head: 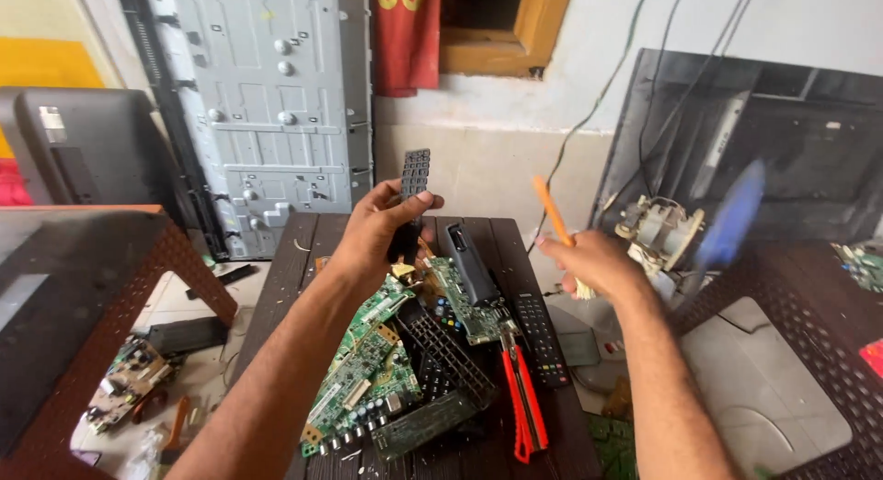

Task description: The person disassembles a Samsung remote control, removes the circuit board, and reassembles it. They handle the remote and its internal components on a table with other electronics parts.

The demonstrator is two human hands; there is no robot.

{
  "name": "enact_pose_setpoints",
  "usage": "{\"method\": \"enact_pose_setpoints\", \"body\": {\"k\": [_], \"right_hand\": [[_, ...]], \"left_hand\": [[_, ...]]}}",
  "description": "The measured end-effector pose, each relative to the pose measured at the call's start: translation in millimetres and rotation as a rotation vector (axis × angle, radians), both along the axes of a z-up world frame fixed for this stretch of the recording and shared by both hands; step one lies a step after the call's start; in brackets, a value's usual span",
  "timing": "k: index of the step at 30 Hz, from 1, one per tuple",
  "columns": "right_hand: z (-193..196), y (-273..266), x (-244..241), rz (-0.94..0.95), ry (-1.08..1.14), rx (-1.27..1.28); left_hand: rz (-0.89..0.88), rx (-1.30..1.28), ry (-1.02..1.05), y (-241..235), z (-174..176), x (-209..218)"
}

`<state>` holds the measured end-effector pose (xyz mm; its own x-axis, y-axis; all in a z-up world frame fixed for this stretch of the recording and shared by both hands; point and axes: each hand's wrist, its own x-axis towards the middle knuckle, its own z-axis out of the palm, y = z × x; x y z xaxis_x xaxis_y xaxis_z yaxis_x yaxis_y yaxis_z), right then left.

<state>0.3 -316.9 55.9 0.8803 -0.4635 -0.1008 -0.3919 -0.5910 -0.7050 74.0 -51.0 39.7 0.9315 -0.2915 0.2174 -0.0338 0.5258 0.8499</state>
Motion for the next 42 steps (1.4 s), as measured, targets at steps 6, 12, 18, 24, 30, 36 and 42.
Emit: {"method": "enact_pose_setpoints", "body": {"k": [6,12,18,24,30,36,42], "right_hand": [[-53.7,-16.7,27.3,-0.003,0.119,-0.059],[-56.2,21.9,30.1,0.026,0.15,-0.356],[-47.1,54.3,14.2,0.124,0.177,-0.316],[-63.4,34.5,31.4,0.126,0.215,-0.316],[-97.2,-0.6,58.4,0.177,0.026,-0.28],[21.1,83.8,-15.0,0.684,-0.268,-0.1],[12.2,104.7,-6.5,0.756,-0.354,-0.156]], "left_hand": [[-0.07,0.122,0.007,0.8,-23.7,-2.3],[-0.123,0.176,0.016,22.4,-22.8,-2.7],[-0.197,0.307,0.024,45.6,-19.2,-8.6],[-0.276,0.356,0.054,49.1,-26.8,-1.4],[-0.344,0.351,0.148,41.9,-24.5,-9.4],[-0.416,0.252,0.218,36.9,-40.6,5.0],[-0.536,0.198,0.289,24.6,-43.7,1.3]]}}
